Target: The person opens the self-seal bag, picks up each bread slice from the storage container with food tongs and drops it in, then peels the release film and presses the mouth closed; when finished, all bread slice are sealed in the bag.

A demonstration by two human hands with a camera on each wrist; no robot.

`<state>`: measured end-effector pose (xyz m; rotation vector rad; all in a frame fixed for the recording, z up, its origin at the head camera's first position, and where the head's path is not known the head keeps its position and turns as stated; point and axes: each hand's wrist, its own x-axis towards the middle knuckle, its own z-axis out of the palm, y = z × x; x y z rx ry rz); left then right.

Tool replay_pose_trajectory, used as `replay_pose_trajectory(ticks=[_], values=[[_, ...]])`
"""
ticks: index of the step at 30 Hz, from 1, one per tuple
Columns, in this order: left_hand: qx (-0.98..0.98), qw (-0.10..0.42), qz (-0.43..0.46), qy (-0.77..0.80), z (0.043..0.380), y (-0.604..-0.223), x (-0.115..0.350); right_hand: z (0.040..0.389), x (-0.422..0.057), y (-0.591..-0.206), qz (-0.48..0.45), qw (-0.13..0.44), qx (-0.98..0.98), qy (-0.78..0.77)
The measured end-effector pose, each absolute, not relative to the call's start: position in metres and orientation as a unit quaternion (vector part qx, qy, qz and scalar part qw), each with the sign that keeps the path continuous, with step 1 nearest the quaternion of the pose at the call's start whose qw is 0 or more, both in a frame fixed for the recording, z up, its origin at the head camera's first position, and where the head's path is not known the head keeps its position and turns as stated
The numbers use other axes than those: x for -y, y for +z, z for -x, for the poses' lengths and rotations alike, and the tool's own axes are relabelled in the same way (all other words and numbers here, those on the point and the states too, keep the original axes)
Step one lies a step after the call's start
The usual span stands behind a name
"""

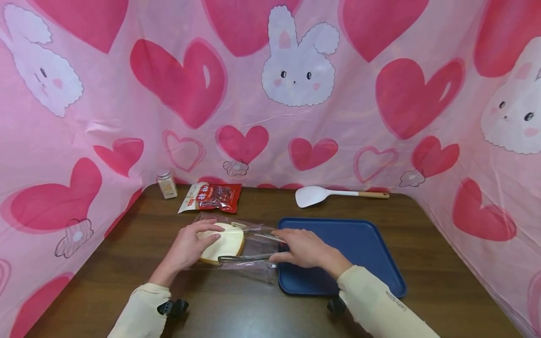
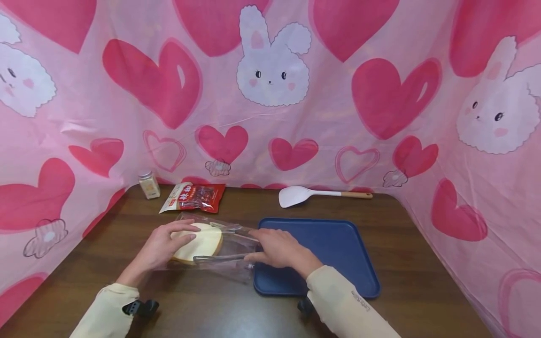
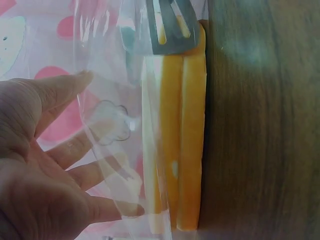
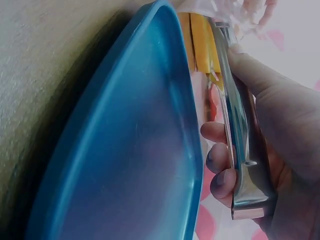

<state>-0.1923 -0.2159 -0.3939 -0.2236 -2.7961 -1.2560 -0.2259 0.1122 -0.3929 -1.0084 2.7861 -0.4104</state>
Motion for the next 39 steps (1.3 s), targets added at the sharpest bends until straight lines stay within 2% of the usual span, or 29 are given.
replay_pose_trajectory(ticks=[8,17,30,39], values=[[0.909,0.025,0.069,-0.411,0.195,-0.396,0.217,0.221,-0.127,-0.387,0.324,0.064,-0.932,-0.150],[0.911,0.016,0.069,-0.406,0.195,-0.397,0.214,0.212,-0.164,-0.383,0.300,0.051,-0.939,-0.157],[0.927,0.010,0.074,-0.367,0.191,-0.399,0.212,0.203,-0.204,-0.381,0.226,0.053,-0.961,-0.149],[0.934,0.025,0.091,-0.345,0.192,-0.399,0.210,0.191,-0.245,-0.384,0.200,-0.002,-0.965,-0.171]])
